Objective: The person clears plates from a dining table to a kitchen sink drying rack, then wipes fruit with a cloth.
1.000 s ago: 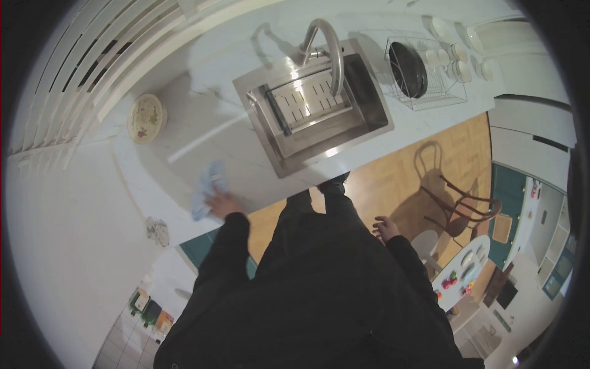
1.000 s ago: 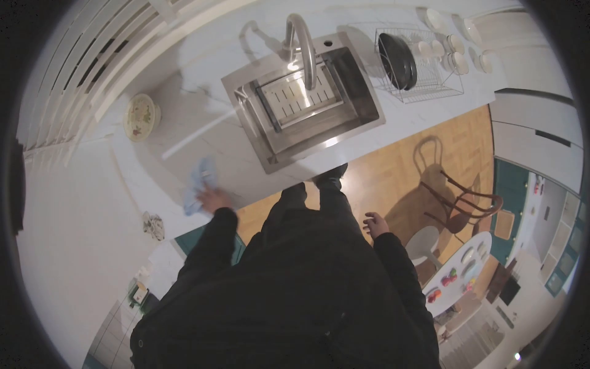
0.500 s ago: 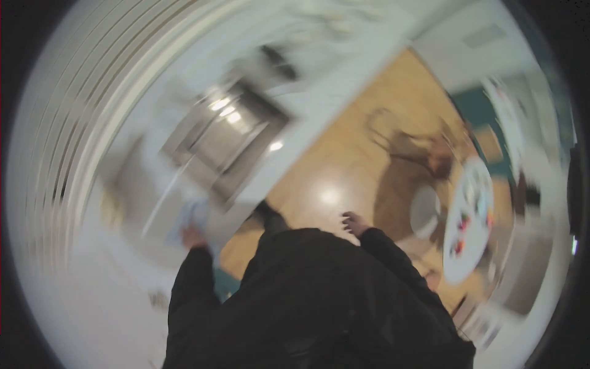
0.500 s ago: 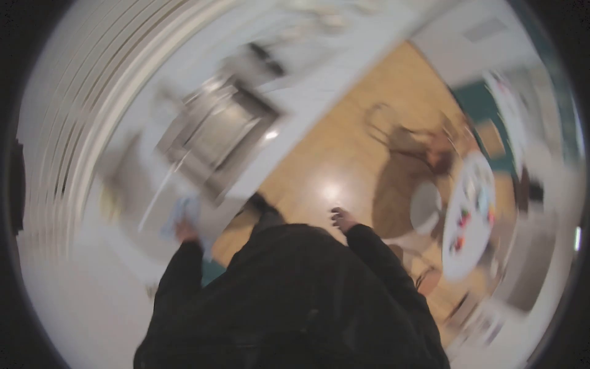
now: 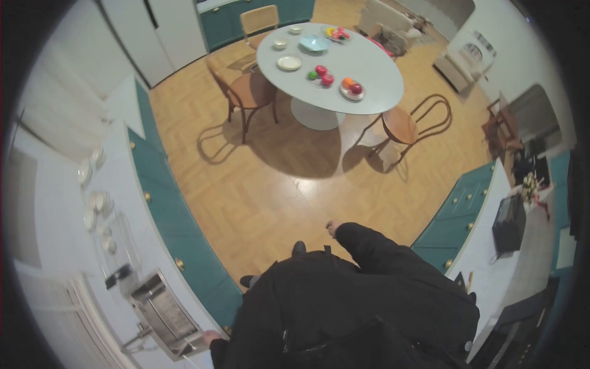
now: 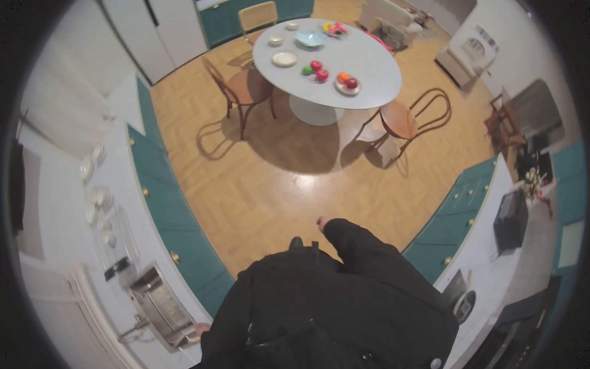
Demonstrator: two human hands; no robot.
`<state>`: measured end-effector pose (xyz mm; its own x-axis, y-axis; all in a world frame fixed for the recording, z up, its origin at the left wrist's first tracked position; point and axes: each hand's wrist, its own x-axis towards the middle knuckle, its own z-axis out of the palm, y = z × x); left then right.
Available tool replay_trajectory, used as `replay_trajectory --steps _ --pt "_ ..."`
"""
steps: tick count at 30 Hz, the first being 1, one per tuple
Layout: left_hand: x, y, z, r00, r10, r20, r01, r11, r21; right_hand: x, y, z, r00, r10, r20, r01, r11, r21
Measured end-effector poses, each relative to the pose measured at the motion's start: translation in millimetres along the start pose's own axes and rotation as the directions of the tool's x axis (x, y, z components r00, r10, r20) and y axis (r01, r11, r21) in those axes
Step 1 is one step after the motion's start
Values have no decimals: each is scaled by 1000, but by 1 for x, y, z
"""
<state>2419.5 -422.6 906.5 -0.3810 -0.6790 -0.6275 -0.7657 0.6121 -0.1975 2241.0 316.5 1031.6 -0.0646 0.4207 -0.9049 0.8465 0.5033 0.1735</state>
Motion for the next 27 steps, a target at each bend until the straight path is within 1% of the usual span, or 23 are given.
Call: replay_trajectory --steps 1,2,3,4,5,7,9,10,12,14,15,17,18,20,21,22,23,24,25,26,27 --pt "-13 44 4 978 -42 204 90 969 -231 0 24 -15 999 41 -34 -41 999 -3" --pt "-30 82 11 910 -37 414 228 877 -422 0 48 -28 994 83 -69 -84 996 -16" --pt "-38 116 18 862 -6 506 296 817 -494 0 66 -34 991 105 -86 -106 994 -10" --pt "-46 144 26 788 177 590 71 925 -372 -3 87 -37 985 136 -103 -134 991 28" --pt "-55 172 35 657 315 685 -182 948 -262 -5 109 -39 978 169 -119 -162 985 66" --pt "-63 228 37 497 412 764 -435 880 -192 -5 133 -46 972 204 -116 -189 974 127" --pt "-68 290 38 328 472 818 -643 746 -172 -1 147 -56 969 228 -99 -206 960 190" --pt "-70 318 35 243 478 844 -728 665 -166 3 151 -58 968 236 -84 -213 952 219" --pt "-70 371 20 151 619 771 -578 688 -439 1 151 -61 961 272 -53 -231 892 389" --pt "-51 410 17 205 589 782 -597 708 -377 -14 137 -63 945 323 -44 -257 821 510" --pt "-43 432 16 218 583 783 -604 710 -361 -18 132 -65 941 335 -41 -260 799 542" --pt "-40 476 21 245 522 817 -627 728 -277 -22 134 -76 940 341 14 -260 690 676" --pt "-41 502 22 250 507 825 -634 730 -256 -17 135 -85 939 342 27 -259 657 708" --pt "-49 563 20 198 598 776 -679 655 -331 8 136 -109 943 332 -17 -214 644 734" --pt "-64 604 6 181 620 763 -691 633 -350 16 126 -126 943 332 -29 -202 639 742" --pt "-94 655 -16 302 464 833 -572 787 -231 20 109 -153 926 375 -37 -239 660 712" --pt "-124 706 -39 393 280 876 -426 900 -97 24 91 -180 907 418 -47 -277 678 681" --pt "-141 749 -45 423 184 887 -344 938 -30 35 76 -203 897 439 -57 -294 688 664" --pt "-143 770 -39 397 323 859 -486 868 -102 45 67 -212 898 429 -100 -237 663 710" --pt "-147 789 -31 348 454 820 -616 771 -165 55 60 -219 895 421 -144 -178 636 751" --pt "-152 810 -13 315 510 800 -673 714 -190 59 51 -232 892 422 -162 -153 620 769"
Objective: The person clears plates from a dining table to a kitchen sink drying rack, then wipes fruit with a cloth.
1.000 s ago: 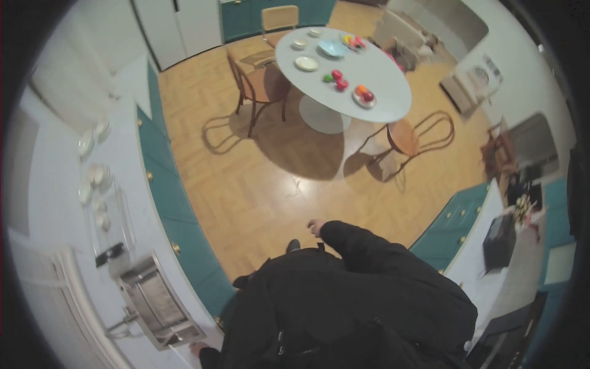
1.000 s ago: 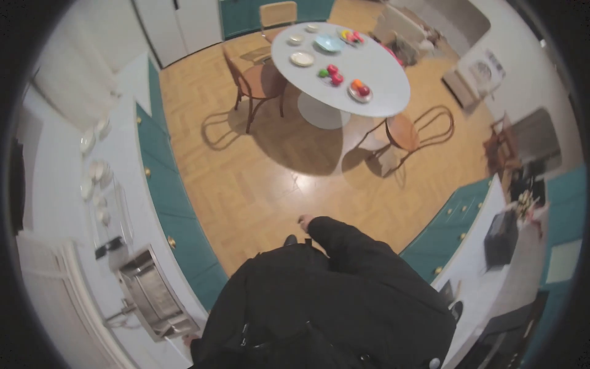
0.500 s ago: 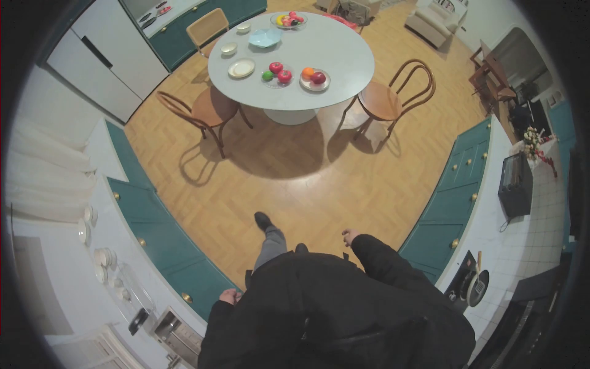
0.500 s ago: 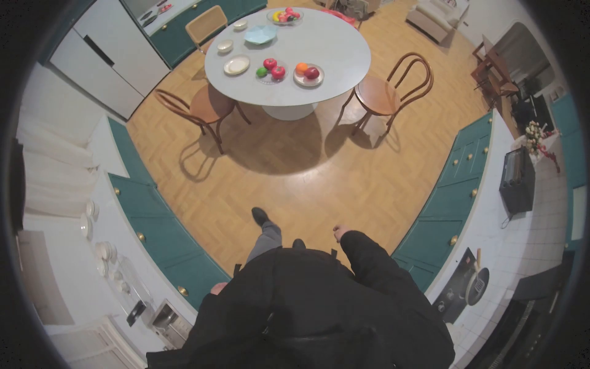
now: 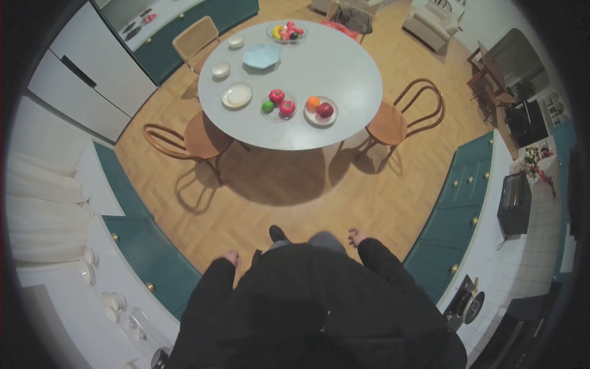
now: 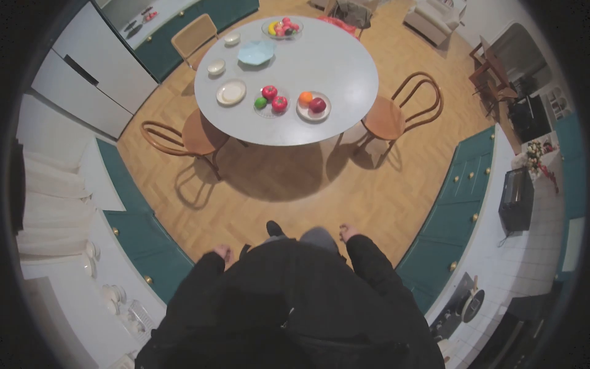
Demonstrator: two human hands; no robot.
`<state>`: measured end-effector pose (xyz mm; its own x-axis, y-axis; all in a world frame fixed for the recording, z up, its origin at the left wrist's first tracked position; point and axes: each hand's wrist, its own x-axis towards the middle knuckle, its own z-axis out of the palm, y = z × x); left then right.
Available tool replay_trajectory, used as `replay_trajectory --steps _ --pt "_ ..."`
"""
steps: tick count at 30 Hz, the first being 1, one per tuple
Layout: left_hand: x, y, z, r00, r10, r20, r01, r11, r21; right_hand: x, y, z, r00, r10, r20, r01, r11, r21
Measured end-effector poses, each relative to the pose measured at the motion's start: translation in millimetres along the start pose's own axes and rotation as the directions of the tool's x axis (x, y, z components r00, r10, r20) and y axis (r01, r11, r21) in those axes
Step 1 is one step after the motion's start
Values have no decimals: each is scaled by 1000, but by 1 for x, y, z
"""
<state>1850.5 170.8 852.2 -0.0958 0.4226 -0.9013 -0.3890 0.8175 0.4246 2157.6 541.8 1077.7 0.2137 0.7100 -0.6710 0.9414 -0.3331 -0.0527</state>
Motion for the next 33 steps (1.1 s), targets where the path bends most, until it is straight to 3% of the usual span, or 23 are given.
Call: replay_trajectory --steps 3,5,10,15,17,21,24,27,30,33 --pt "91 58 -3 997 -53 64 68 965 -255 -2 -78 3 999 -8 50 13 995 -100" --pt "109 116 -13 994 15 110 28 926 -377 8 -113 4 995 -27 98 40 990 -135" --pt "155 232 -31 993 91 80 -40 869 -493 90 -178 -23 992 16 122 6 984 -177" --pt "150 237 -31 999 -38 23 44 787 -615 151 -242 -73 991 80 109 -57 978 -198" --pt "161 221 -19 984 -164 63 169 790 -590 184 -279 -98 989 73 125 -49 980 -191" --pt "148 260 1 917 -381 116 375 728 -574 248 -370 -146 979 70 194 -38 985 -166" --pt "123 299 12 905 -410 117 390 688 -612 263 -411 -153 997 25 79 7 924 -382" --pt "99 384 -18 885 -459 82 418 704 -573 283 -436 -147 996 -22 83 54 912 -406" --pt "155 379 -23 921 -380 86 344 692 -634 300 -462 -132 991 -50 124 100 894 -436" --pt "222 375 -30 956 -273 104 267 674 -689 326 -466 -116 993 -91 69 110 919 -377"
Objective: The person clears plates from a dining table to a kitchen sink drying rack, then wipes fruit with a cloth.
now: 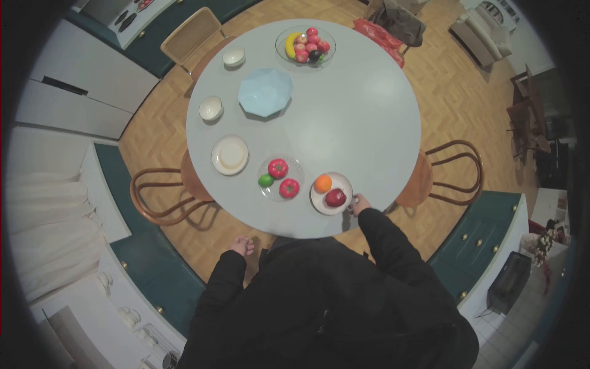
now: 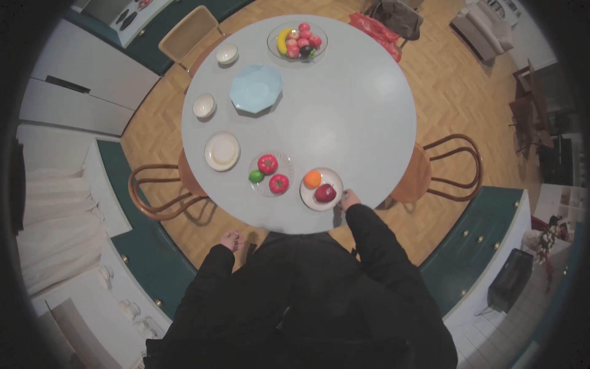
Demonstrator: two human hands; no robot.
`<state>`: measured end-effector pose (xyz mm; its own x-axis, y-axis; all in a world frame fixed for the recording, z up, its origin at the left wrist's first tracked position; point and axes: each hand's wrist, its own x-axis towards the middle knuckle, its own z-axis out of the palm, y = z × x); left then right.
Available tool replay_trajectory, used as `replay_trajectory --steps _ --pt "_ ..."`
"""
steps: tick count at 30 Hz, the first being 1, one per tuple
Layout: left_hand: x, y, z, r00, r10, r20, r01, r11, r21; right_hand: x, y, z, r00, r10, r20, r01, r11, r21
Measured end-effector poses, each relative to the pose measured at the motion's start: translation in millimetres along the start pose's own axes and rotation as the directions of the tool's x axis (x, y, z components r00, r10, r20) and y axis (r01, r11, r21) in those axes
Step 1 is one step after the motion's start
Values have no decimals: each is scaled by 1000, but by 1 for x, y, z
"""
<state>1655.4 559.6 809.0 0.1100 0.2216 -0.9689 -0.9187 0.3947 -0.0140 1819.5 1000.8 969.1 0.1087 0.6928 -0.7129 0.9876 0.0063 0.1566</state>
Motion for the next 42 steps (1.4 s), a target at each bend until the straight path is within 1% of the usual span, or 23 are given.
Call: replay_trajectory --steps 3,6,9,11,12,15,17,18,20,21,23,24,26,27,29,30,32,33,35,36,39,41,42 --pt "30 45 -7 999 25 36 -28 996 87 37 35 39 984 -97 -152 95 995 -19" --pt "53 66 -5 998 39 47 -44 994 104 24 15 33 999 31 -36 -29 998 58" --pt "83 70 9 982 -26 188 39 997 -64 46 55 26 999 3 -38 0 997 83" --pt "85 56 0 980 -21 200 49 990 -134 13 17 12 995 99 33 -103 980 171" --pt "78 52 -7 983 -22 182 54 984 -172 4 0 10 991 111 71 -122 978 171" --pt "44 60 1 998 -37 57 34 998 52 3 -14 -16 973 201 110 -211 974 85" --pt "3 38 -14 999 9 -31 -8 1000 26 38 -23 -36 970 166 178 -183 980 83" --pt "-12 23 -23 996 16 -87 -17 1000 -11 49 -32 -47 966 134 219 -150 987 57" --pt "-32 -25 -30 987 15 -158 -34 992 -122 69 -55 -77 993 -9 121 0 998 69" --pt "-46 -50 -36 978 4 -211 -43 982 -182 78 -77 -85 989 -73 132 66 997 50" --pt "-88 -104 -47 980 -44 -192 10 985 -175 67 -119 -101 948 -319 -17 317 947 -54" --pt "-108 -140 -51 975 -66 -210 23 979 -205 63 -149 -92 915 -403 -17 400 912 -92" --pt "-130 -207 -48 960 -240 -144 152 879 -452 47 -211 -66 835 -549 -29 547 835 -53" --pt "-126 -261 -45 956 -271 -112 179 842 -509 31 -230 -55 810 -586 -40 584 811 -46" --pt "-91 -406 -26 999 -22 -41 17 994 -106 -21 -276 -6 709 -703 54 705 709 -24" --pt "-81 -429 -17 999 44 -19 -44 999 -19 -49 -289 24 666 -741 86 745 667 -23" --pt "-109 -409 1 940 -309 -145 231 888 -397 -89 -295 86 583 -770 258 790 611 40" --pt "-122 -399 1 906 -397 -149 277 821 -499 -110 -290 117 550 -777 307 805 591 55" --pt "-145 -390 -28 903 -409 -131 327 853 -407 -165 -272 197 479 -669 568 822 568 -25" --pt "-146 -397 -43 904 -408 -129 329 855 -402 -187 -258 239 444 -632 635 839 543 -46" --pt "-123 -435 -75 875 -374 -306 182 841 -509 -211 -209 341 223 -531 817 910 415 22" --pt "-141 -449 -112 846 -396 -358 -22 644 -764 -241 -189 395 258 -411 874 920 382 -92" --pt "-150 -464 -129 837 -406 -367 -79 574 -815 -256 -181 423 266 -377 887 923 364 -122"
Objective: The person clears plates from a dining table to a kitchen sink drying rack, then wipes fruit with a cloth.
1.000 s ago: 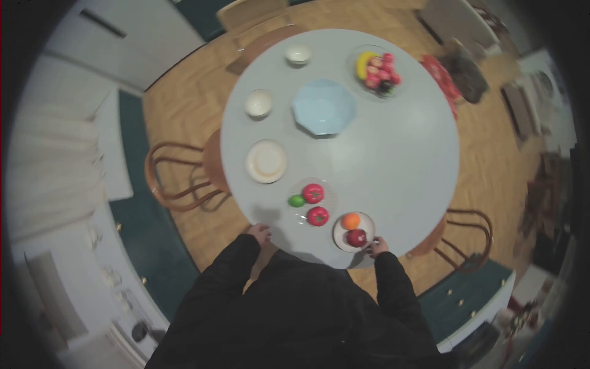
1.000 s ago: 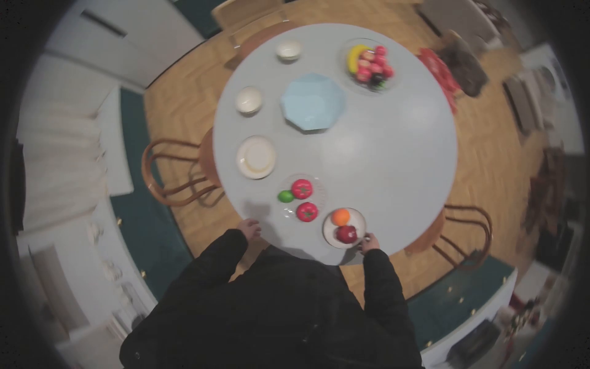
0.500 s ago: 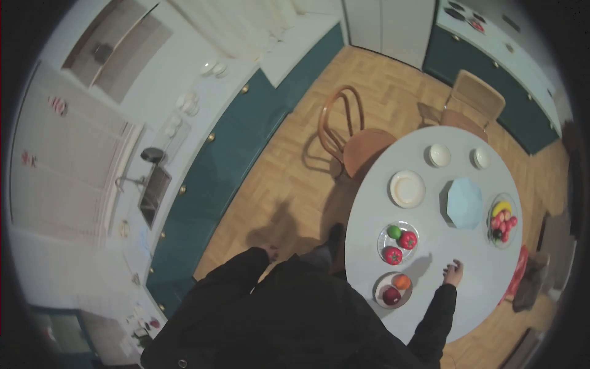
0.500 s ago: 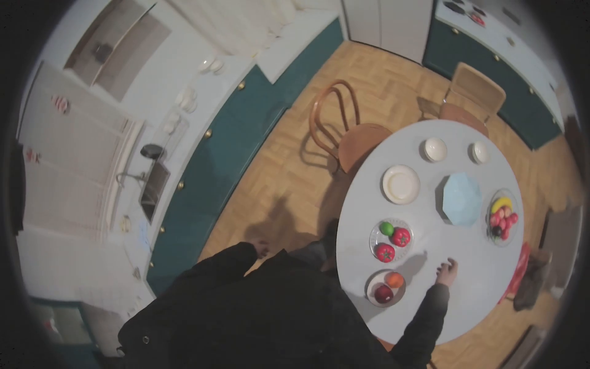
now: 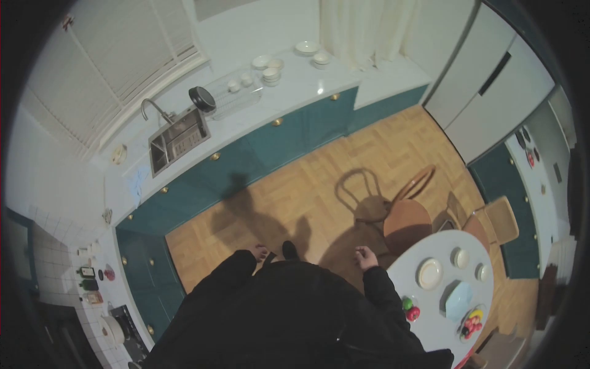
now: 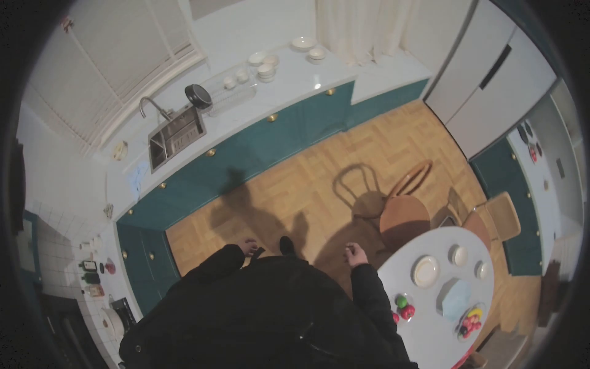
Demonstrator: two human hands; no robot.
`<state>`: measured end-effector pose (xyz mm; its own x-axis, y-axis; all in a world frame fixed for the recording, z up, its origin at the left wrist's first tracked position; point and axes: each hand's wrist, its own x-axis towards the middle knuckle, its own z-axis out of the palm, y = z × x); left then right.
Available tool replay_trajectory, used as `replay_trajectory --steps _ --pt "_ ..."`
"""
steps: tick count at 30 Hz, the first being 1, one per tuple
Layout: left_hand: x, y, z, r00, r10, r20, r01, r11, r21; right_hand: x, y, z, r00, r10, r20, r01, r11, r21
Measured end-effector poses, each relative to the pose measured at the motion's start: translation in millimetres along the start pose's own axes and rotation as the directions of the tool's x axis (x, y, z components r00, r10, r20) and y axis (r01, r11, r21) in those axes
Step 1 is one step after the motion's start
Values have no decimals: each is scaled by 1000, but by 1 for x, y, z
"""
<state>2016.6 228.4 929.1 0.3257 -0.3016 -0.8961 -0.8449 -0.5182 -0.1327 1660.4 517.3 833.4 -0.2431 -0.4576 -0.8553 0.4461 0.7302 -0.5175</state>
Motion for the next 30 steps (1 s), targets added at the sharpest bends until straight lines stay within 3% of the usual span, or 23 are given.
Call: replay_trajectory --steps 3,7,12,15,18,19,20,21,22,23,24,27,30 --pt "12 4 -76 997 -74 3 71 947 -314 63 -46 57 988 85 129 -77 995 -65" --pt "-14 51 -158 972 -214 -96 169 921 -350 112 -110 89 944 295 149 -259 940 -224" --pt "5 92 -179 961 -250 -121 142 818 -558 184 -137 79 903 406 139 -327 860 -391" --pt "59 122 -168 986 -165 -6 128 785 -605 235 -148 59 889 451 77 -401 849 -344" --pt "103 125 -155 993 -104 63 115 644 -757 348 -112 45 836 395 382 -49 746 -664" --pt "100 139 -159 990 -138 35 113 621 -776 380 -105 51 796 285 534 359 486 -796" --pt "97 156 -161 986 -165 14 112 605 -788 407 -96 52 692 226 685 678 119 -725" --pt "95 167 -164 983 -182 3 112 591 -799 424 -97 52 615 223 757 785 -84 -613" --pt "91 168 -169 982 -189 -17 102 600 -794 429 -104 57 758 229 610 546 289 -786" --pt "89 172 -174 980 -195 -36 92 608 -788 437 -113 62 842 316 437 183 595 -783" --pt "93 180 -182 977 -209 -48 91 606 -790 454 -134 71 848 389 360 -15 696 -718" --pt "112 213 -215 965 -239 -110 -7 393 -920 520 -233 117 893 395 217 -211 792 -573" --pt "102 259 -245 955 -202 -215 -89 498 -863 542 -333 157 929 261 263 -47 787 -615"
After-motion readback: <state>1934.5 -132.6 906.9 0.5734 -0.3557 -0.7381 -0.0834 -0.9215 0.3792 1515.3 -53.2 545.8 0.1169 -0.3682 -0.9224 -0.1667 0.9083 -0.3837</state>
